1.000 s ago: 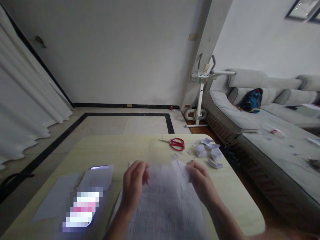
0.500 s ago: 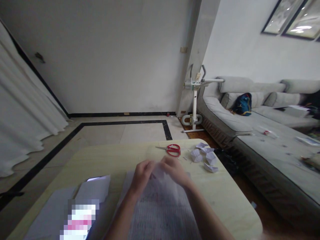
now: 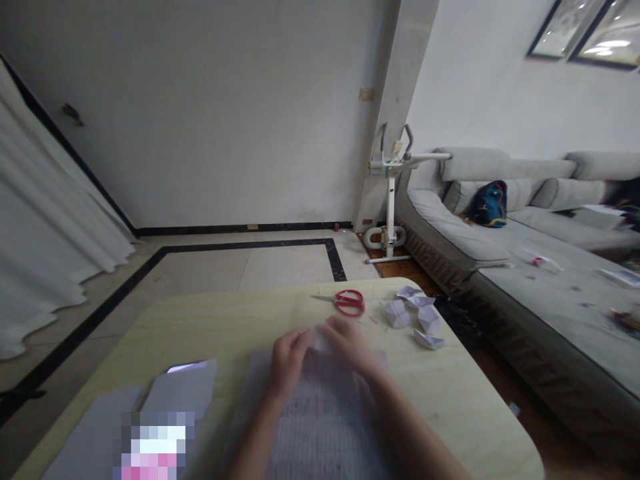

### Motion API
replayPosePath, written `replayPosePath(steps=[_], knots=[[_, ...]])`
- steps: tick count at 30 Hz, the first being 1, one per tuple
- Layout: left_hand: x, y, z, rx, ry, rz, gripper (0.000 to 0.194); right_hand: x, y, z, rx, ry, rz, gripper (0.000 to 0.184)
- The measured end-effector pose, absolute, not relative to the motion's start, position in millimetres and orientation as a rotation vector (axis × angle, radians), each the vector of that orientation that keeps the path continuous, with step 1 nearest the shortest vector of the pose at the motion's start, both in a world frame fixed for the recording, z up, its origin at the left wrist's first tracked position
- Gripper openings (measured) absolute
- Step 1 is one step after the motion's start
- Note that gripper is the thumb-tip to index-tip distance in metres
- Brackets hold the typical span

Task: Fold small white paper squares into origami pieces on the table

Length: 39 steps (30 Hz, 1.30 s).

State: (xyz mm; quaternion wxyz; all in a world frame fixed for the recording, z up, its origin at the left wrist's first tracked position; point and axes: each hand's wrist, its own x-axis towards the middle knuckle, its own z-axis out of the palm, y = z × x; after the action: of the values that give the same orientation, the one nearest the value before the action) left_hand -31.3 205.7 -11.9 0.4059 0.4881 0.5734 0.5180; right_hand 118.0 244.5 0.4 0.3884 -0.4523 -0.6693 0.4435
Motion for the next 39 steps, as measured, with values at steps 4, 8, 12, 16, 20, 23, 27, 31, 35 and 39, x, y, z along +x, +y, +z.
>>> replayPosePath(steps=[4,8,12,16,20,23,27,31,35,39], knots=[[-29.7,204.0,-9.6,1.166,1.451,1.338,0.036,119.6,239.9,-1.6,-1.130,-1.664,1.261,0.032],[-28.3,202.0,-5.6,1.166,1.398,1.335,0.036,124.5,238.7,-3.8,-1.140,-1.634,1.264,0.033],[-27.7,201.8,-5.1,1.195,1.402,1.343,0.036,124.8,238.6,-5.6,-1.146,-1.611,1.264,0.033],[-30.3,204.0,-8.9,1.168,1.410,1.341,0.039,122.7,238.5,-5.0,-1.168,-1.559,1.246,0.029],[-33.7,205.4,-11.5,1.147,1.357,1.308,0.037,123.4,239.3,-5.2,-1.193,-1.547,1.211,0.028],[-33.1,205.8,-11.9,1.170,1.285,1.295,0.034,123.9,239.6,-5.4,-1.196,-1.591,1.164,0.029],[-31.3,206.9,-14.8,1.210,1.341,1.280,0.033,122.0,238.2,-6.2,-1.178,-1.649,1.155,0.028],[-33.9,209.0,-16.8,1.203,1.420,1.306,0.034,120.1,236.0,-13.1,-1.105,-1.708,1.108,0.030],[-34.5,209.9,-15.3,1.194,1.435,1.299,0.035,119.6,234.8,-20.3,-1.136,-1.777,1.061,0.054],[-32.8,210.0,-13.9,1.222,1.432,1.283,0.034,119.2,234.1,-18.7,-1.133,-1.837,0.981,0.050]])
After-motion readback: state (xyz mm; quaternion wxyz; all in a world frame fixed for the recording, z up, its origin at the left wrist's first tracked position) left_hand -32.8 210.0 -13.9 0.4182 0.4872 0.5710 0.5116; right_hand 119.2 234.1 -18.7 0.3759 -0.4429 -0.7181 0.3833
